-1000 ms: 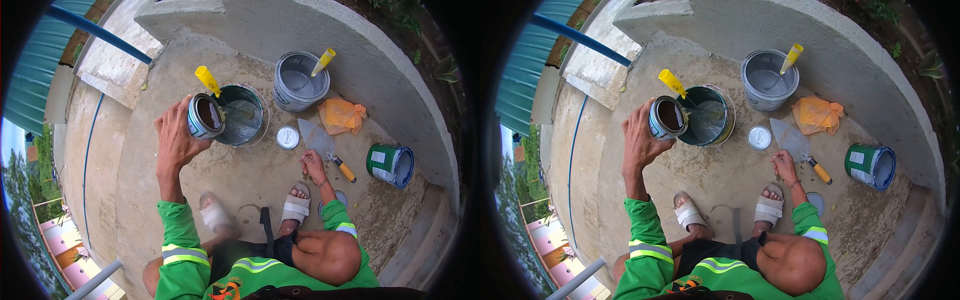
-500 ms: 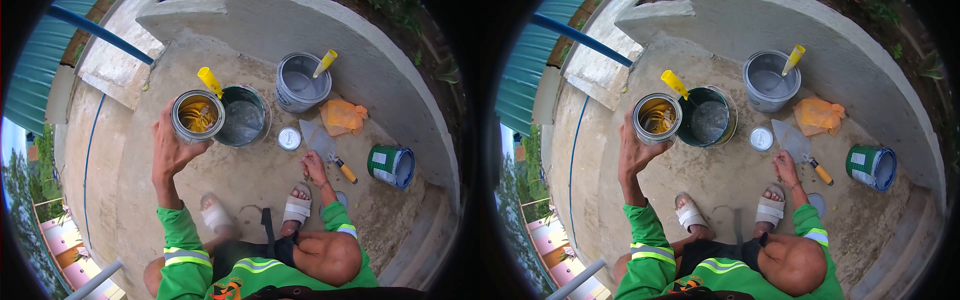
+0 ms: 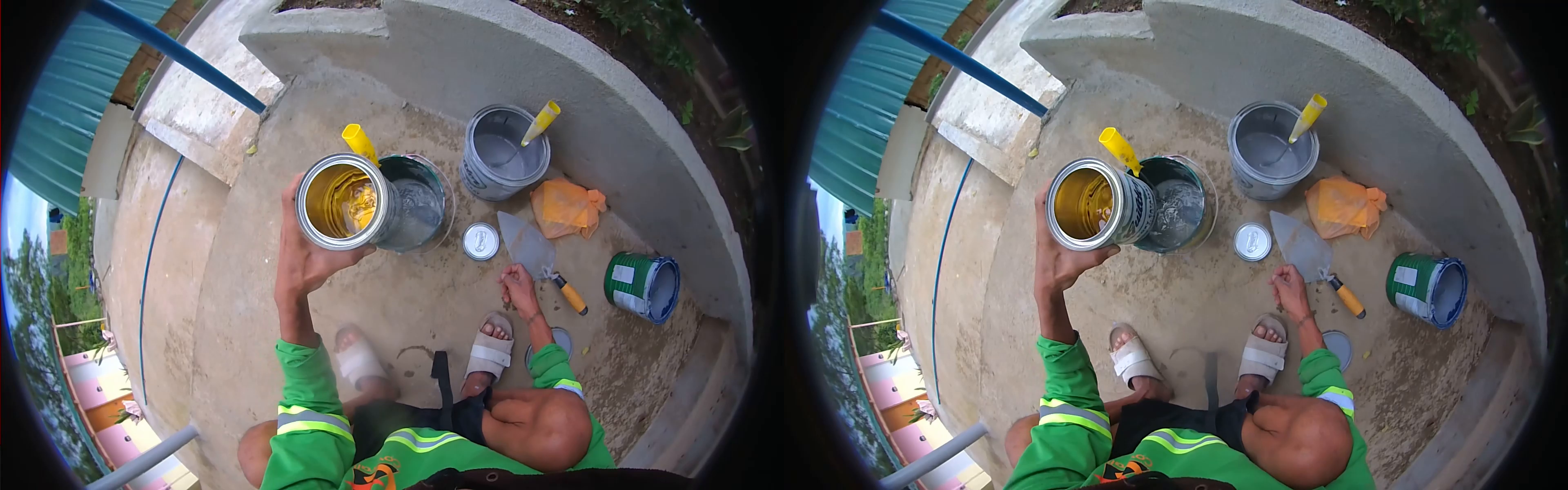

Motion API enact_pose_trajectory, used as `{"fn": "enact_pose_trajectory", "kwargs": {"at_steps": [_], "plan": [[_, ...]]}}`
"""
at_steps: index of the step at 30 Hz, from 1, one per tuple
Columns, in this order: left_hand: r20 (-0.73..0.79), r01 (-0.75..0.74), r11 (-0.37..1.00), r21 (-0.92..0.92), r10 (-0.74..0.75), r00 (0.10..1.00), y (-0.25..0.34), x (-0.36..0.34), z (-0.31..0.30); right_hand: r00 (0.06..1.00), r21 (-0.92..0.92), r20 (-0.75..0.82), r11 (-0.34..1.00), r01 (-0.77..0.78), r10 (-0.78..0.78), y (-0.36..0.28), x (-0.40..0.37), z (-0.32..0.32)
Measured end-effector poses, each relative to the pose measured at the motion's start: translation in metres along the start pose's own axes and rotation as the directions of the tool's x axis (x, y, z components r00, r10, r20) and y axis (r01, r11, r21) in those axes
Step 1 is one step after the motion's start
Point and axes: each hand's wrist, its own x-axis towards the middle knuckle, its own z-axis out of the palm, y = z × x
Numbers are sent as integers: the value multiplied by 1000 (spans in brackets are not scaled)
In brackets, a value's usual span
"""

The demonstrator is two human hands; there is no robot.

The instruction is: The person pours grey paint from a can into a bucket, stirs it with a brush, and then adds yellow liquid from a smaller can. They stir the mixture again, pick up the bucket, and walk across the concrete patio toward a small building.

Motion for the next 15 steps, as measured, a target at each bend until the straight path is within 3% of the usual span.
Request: {"fn": "enact_pose_trajectory", "kwargs": {"at_steps": [7,11,15], "plan": [[-35,108,989,100,-105,994,-2,0,5,999,-7,-30,999,-40,40,4,-3,0],[-35,21,989,144,-16,999,-11,1,5,999,-25,-33,999,-38,37,3,-3,1],[-17,73,990,124,-72,997,-2,5,5,999,-31,-36,999,-40,39,0,-6,0]]}}
